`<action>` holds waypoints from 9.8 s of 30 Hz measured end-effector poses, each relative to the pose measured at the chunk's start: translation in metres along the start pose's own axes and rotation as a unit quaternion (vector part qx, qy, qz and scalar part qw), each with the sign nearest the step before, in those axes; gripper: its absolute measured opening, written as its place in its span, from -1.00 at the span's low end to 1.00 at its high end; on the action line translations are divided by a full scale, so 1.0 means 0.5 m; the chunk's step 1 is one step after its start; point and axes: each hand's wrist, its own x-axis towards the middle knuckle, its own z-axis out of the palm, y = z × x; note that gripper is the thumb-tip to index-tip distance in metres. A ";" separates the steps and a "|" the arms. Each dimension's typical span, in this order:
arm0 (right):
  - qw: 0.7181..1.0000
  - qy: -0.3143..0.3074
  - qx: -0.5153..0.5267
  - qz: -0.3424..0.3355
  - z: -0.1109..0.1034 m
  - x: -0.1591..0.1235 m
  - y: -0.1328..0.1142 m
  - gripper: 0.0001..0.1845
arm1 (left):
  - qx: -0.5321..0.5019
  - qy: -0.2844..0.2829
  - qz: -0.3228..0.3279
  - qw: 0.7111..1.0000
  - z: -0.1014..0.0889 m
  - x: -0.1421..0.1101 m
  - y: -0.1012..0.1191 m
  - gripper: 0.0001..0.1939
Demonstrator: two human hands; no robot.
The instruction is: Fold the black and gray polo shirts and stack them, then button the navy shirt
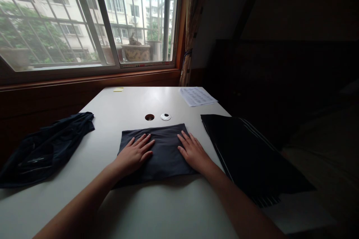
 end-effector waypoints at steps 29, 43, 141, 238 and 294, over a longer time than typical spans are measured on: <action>0.996 0.056 0.073 -0.003 -0.041 -0.007 0.006 -0.45 | 0.086 -0.006 -0.293 0.952 0.002 -0.027 -0.175 -0.18; 0.988 0.060 0.086 0.109 -0.045 -0.015 0.012 -0.44 | -0.007 0.115 0.048 0.992 -0.029 -0.005 -0.084 -0.54; 0.987 0.071 0.029 -0.140 -0.056 -0.032 -0.061 -0.61 | -0.137 -0.072 -0.307 0.939 -0.077 -0.091 -0.274 -0.42; 0.895 -0.149 0.190 -0.375 -0.124 -0.196 -0.183 -0.27 | 0.002 -0.054 0.094 0.994 0.041 0.261 -0.001 -0.37; 0.993 0.027 0.118 -0.008 -0.090 -0.097 0.019 -0.53 | -0.411 -0.154 -0.208 0.874 -0.105 -0.134 -0.128 -0.36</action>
